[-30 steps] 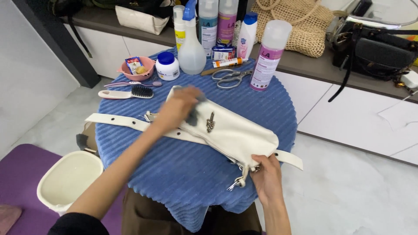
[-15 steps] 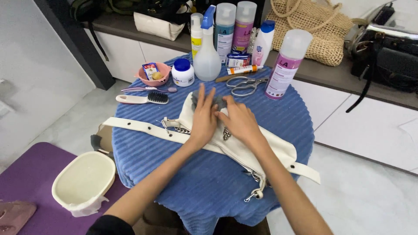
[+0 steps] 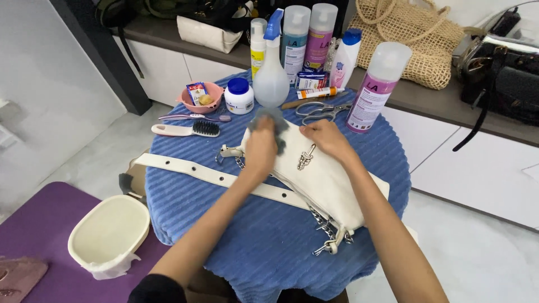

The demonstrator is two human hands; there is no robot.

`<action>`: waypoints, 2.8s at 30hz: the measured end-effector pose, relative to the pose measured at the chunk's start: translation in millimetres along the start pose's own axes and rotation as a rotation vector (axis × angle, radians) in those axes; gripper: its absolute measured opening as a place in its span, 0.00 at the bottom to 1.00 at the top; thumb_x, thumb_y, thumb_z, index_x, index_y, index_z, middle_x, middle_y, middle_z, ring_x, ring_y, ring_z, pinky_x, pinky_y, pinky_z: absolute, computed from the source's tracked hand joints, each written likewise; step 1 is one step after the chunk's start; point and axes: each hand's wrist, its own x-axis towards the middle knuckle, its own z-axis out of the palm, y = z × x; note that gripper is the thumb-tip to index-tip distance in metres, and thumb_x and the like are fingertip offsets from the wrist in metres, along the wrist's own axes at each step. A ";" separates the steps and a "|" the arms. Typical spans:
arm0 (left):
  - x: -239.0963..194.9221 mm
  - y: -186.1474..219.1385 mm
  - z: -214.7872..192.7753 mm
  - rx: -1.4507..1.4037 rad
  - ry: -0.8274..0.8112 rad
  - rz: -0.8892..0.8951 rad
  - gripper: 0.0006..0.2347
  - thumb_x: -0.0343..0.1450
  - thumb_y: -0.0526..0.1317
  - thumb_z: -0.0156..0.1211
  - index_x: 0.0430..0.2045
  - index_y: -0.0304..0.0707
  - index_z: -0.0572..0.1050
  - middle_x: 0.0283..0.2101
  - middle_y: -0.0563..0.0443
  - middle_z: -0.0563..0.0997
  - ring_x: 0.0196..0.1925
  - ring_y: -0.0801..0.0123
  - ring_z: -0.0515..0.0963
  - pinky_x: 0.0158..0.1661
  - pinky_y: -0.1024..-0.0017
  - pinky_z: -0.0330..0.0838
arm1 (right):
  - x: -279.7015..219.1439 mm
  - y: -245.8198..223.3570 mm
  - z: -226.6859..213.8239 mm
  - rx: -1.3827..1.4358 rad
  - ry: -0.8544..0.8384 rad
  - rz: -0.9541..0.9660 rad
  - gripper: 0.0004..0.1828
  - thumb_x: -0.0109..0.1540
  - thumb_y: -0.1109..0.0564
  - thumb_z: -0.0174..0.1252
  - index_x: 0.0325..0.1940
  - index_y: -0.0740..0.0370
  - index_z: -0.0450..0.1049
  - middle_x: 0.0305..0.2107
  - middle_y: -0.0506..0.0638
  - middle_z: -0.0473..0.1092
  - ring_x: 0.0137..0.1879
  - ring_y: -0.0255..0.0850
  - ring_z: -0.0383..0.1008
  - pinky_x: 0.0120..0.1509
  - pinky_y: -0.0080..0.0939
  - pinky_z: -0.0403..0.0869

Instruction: The person is cleaning a white leather bag using various cleaning agents, a sponge, a cloth, and a toothbrush to scrub the surface and details.

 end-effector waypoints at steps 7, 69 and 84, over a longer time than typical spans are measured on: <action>-84.6 42.4 -33.3 -0.181 -0.095 0.376 0.19 0.76 0.38 0.54 0.64 0.39 0.69 0.66 0.42 0.73 0.66 0.56 0.73 0.51 0.65 0.77 | 11.3 10.3 -0.7 0.013 -0.022 0.010 0.18 0.63 0.51 0.54 0.50 0.59 0.83 0.44 0.66 0.78 0.56 0.62 0.76 0.57 0.56 0.72; -118.5 -12.7 -170.9 -0.732 -0.262 -0.152 0.15 0.69 0.29 0.46 0.42 0.29 0.82 0.35 0.33 0.85 0.42 0.60 0.76 0.47 0.56 0.74 | -168.2 -176.3 47.8 0.880 -0.129 0.052 0.51 0.66 0.27 0.38 0.72 0.76 0.56 0.69 0.78 0.52 0.75 0.74 0.49 0.77 0.67 0.54; -106.1 -6.3 -196.2 -0.789 0.283 -0.254 0.21 0.71 0.31 0.44 0.59 0.25 0.73 0.57 0.26 0.77 0.60 0.45 0.74 0.59 0.50 0.65 | -112.4 -148.8 56.3 0.457 0.181 0.039 0.10 0.57 0.57 0.62 0.38 0.66 0.80 0.16 0.58 0.75 0.23 0.41 0.80 0.34 0.40 0.79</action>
